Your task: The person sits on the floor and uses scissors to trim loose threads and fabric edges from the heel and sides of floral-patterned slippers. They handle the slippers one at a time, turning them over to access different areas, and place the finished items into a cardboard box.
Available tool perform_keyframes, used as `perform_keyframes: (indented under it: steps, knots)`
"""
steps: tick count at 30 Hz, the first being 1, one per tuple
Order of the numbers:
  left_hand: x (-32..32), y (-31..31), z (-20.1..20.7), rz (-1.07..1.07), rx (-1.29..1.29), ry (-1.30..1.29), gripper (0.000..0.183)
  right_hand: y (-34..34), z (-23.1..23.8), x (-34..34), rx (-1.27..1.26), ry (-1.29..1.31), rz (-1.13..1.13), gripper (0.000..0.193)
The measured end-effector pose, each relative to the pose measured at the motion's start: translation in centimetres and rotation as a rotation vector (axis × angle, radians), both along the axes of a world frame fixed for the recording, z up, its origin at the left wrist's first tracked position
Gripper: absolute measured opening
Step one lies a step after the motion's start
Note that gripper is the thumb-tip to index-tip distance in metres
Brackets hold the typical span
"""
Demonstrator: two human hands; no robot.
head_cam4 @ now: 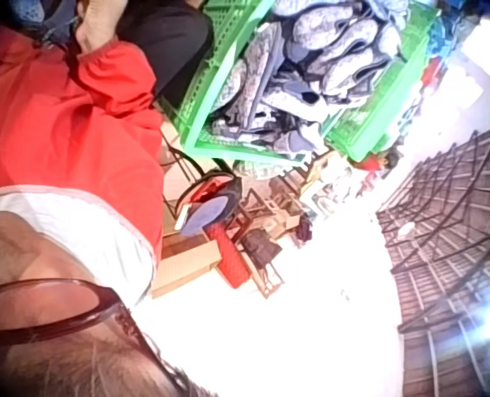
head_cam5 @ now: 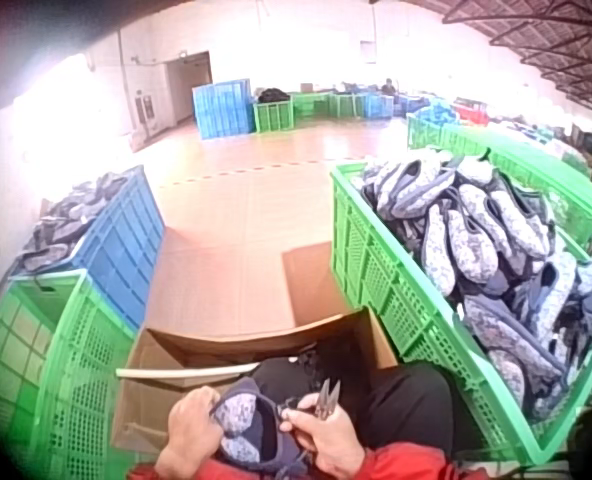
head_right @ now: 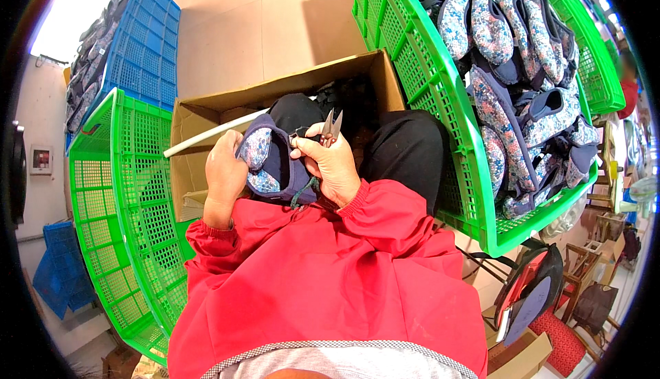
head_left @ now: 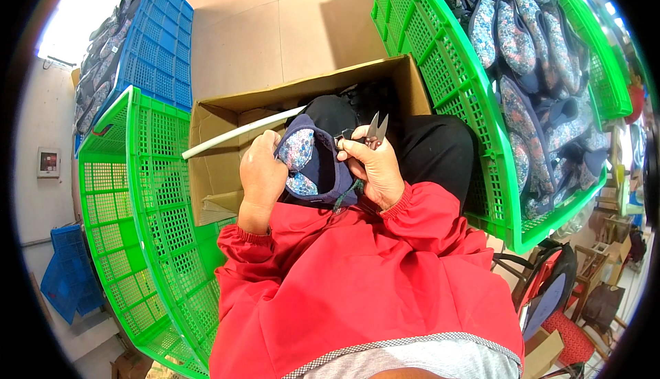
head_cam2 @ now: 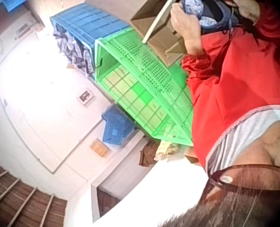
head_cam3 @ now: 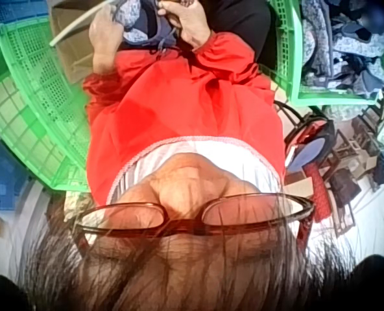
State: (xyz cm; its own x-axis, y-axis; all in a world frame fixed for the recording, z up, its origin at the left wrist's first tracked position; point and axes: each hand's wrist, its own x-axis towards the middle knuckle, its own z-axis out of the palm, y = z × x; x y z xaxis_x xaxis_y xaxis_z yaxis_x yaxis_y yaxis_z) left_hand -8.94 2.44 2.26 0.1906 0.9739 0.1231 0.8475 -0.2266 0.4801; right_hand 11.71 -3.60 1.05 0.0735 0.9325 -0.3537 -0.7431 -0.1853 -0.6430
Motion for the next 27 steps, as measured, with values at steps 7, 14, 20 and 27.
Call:
perform_keyframes:
  steps: [7,14,20,27]
  knots:
    - [-0.1,-0.2,-0.3,0.003,0.051,-0.021,0.021,0.0,-0.4,-0.3,0.003,-0.066,-0.017,0.019]
    - [0.4,-1.0,0.1,0.001,0.224,-0.026,0.037,0.0,-1.2,-0.6,0.102,-0.536,0.148,0.043]
    - [0.8,-3.2,3.2,-0.191,0.236,0.077,0.048,0.2,-2.6,-1.1,0.112,-0.826,0.133,0.043]
    - [1.0,-4.4,4.4,-0.244,0.385,0.206,0.039,0.2,-4.5,-1.2,0.221,-0.987,0.163,0.04]
